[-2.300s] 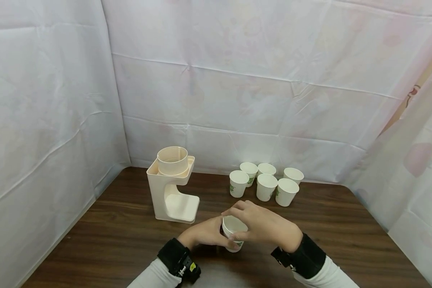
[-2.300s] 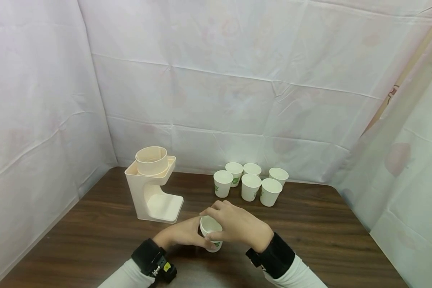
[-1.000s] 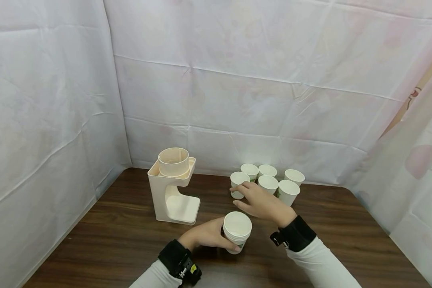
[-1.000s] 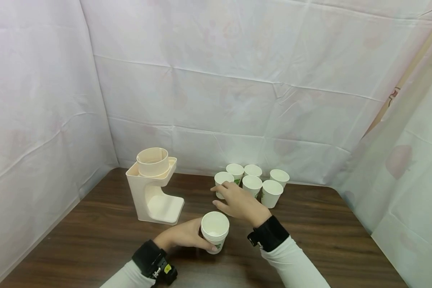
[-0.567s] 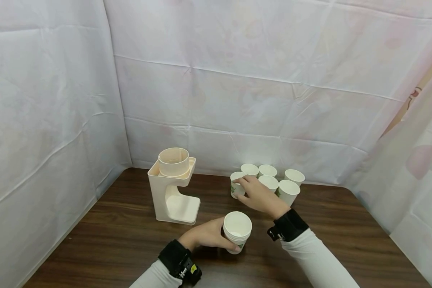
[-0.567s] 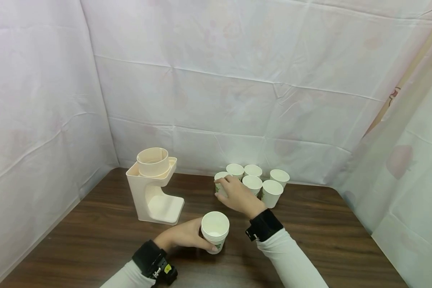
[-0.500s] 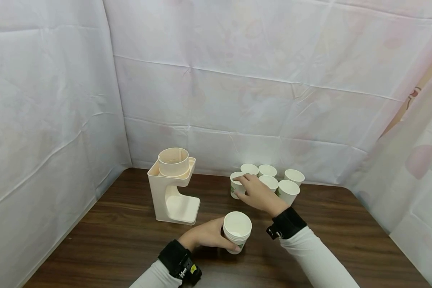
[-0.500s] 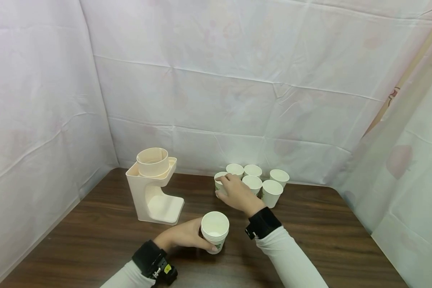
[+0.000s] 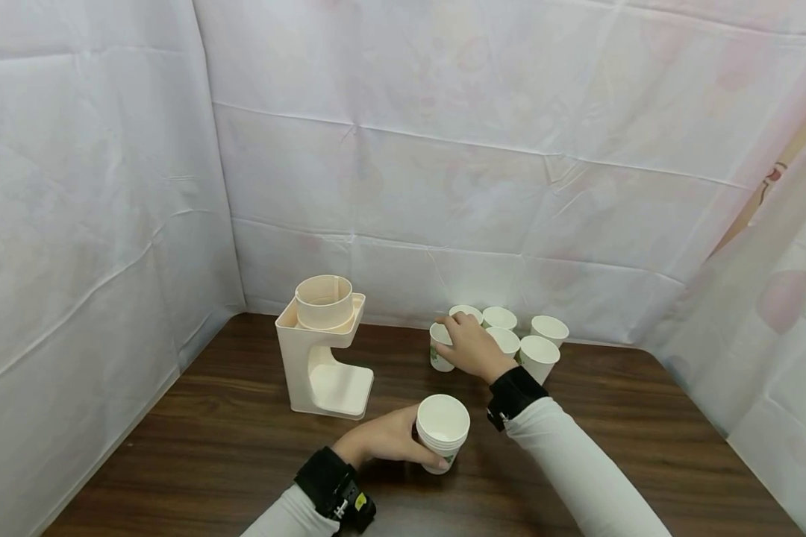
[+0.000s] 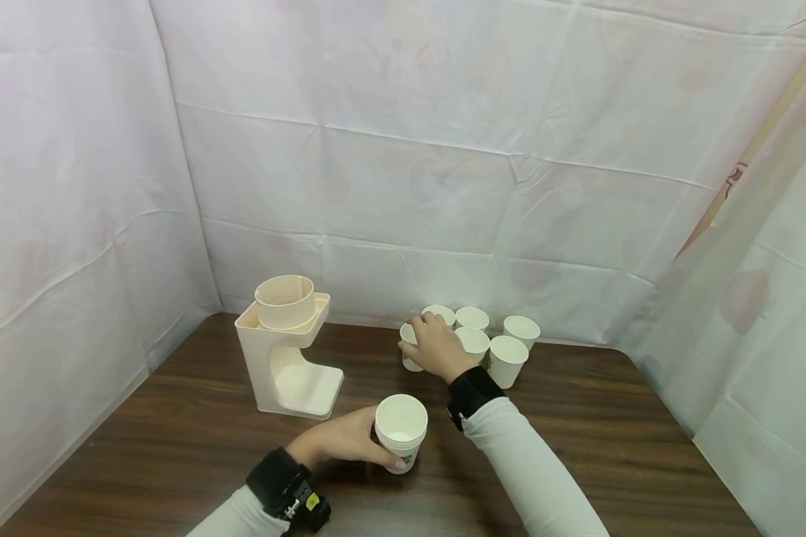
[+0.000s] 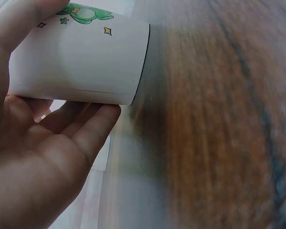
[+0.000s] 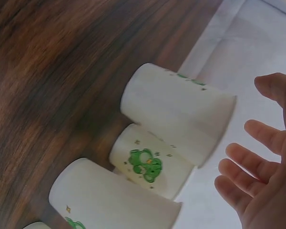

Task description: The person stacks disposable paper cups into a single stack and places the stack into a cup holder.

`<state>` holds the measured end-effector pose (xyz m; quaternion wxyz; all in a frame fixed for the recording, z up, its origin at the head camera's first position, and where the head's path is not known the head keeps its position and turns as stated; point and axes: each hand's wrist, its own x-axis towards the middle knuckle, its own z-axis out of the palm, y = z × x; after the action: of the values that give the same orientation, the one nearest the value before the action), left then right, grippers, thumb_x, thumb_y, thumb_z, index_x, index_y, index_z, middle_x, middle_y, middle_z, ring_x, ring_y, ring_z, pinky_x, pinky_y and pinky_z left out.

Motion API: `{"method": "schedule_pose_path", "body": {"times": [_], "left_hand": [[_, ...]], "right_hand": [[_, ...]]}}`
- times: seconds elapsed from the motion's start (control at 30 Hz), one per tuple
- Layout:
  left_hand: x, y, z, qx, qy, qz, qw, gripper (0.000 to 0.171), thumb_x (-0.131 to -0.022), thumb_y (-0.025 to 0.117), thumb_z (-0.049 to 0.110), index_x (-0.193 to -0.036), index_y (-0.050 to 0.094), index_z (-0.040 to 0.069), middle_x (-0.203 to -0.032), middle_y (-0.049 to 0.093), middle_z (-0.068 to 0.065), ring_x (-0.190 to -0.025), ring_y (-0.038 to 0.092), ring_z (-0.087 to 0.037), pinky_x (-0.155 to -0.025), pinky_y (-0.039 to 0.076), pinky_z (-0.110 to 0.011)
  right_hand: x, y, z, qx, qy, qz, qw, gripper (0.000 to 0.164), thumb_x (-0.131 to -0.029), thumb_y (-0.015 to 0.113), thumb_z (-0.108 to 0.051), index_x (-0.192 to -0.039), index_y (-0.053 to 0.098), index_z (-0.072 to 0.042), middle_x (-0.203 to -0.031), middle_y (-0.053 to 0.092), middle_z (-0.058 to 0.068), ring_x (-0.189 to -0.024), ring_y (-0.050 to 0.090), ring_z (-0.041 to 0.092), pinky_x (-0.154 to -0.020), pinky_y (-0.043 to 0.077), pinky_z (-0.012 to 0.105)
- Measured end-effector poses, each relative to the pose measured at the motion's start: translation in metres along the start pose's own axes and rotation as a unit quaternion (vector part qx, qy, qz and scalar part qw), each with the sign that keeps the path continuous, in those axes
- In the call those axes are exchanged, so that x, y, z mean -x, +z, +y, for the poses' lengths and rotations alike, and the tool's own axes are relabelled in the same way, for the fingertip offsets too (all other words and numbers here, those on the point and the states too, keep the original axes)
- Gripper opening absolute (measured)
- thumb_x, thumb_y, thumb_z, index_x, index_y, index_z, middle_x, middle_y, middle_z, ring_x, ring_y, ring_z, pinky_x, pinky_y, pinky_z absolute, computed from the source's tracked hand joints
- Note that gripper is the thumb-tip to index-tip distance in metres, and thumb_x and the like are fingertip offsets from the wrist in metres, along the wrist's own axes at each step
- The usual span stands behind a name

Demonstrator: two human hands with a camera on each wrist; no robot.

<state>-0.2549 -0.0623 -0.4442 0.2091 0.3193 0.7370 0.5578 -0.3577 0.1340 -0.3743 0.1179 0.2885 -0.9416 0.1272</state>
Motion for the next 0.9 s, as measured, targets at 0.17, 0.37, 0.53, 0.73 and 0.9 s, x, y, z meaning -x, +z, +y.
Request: {"method": "schedule_pose_path", "body": {"times": [0.17, 0.37, 0.53, 0.73, 0.9], "left_hand": [[0.001, 0.001, 0.001, 0.003, -0.005, -0.001, 1.0000, 0.071, -0.079, 0.085, 0.013, -0.140, 0.050, 0.022, -0.122, 0.063, 0.009, -0.115, 0.057, -0.010, -0.101, 0.040, -0.031], [0.000, 0.001, 0.000, -0.008, 0.001, -0.003, 1.0000, 0.073, -0.079, 0.086, 0.014, -0.142, 0.048, 0.020, -0.123, 0.061, 0.009, -0.116, 0.056, -0.009, -0.102, 0.039, -0.031], [0.000, 0.001, 0.001, -0.005, -0.001, -0.002, 1.0000, 0.072, -0.079, 0.086, 0.014, -0.141, 0.049, 0.021, -0.123, 0.061, 0.009, -0.116, 0.056, -0.009, -0.102, 0.040, -0.031], [0.001, 0.002, 0.001, 0.002, -0.004, -0.006, 1.0000, 0.071, -0.080, 0.085, 0.014, -0.141, 0.050, 0.022, -0.123, 0.062, 0.009, -0.116, 0.057, -0.009, -0.102, 0.040, -0.030], [0.000, 0.001, 0.002, 0.007, 0.002, -0.006, 1.0000, 0.072, -0.080, 0.084, 0.011, -0.141, 0.048, 0.021, -0.123, 0.061, 0.009, -0.116, 0.056, -0.009, -0.102, 0.039, -0.031]], "right_hand": [[-0.006, 0.004, 0.004, -0.001, 0.018, -0.020, 1.000, 0.051, -0.099, 0.064, -0.036, -0.137, 0.055, -0.003, -0.132, 0.053, 0.023, -0.119, 0.050, 0.040, -0.089, 0.050, 0.051], [-0.014, 0.006, 0.007, 0.013, 0.034, -0.034, 0.999, 0.056, -0.099, 0.063, -0.041, -0.139, 0.053, -0.003, -0.133, 0.051, 0.024, -0.122, 0.048, 0.042, -0.090, 0.049, 0.055], [-0.019, 0.010, 0.009, 0.026, 0.041, -0.047, 0.998, 0.056, -0.099, 0.062, -0.042, -0.139, 0.054, -0.004, -0.133, 0.052, 0.023, -0.121, 0.049, 0.041, -0.091, 0.049, 0.053], [-0.021, 0.012, 0.010, 0.037, 0.045, -0.058, 0.997, 0.053, -0.099, 0.062, -0.042, -0.138, 0.056, -0.006, -0.131, 0.052, 0.021, -0.120, 0.049, 0.039, -0.091, 0.049, 0.051], [-0.022, 0.011, 0.009, 0.039, 0.043, -0.060, 0.997, 0.053, -0.098, 0.063, -0.043, -0.137, 0.057, -0.007, -0.130, 0.052, 0.021, -0.120, 0.048, 0.039, -0.089, 0.050, 0.052]]}}
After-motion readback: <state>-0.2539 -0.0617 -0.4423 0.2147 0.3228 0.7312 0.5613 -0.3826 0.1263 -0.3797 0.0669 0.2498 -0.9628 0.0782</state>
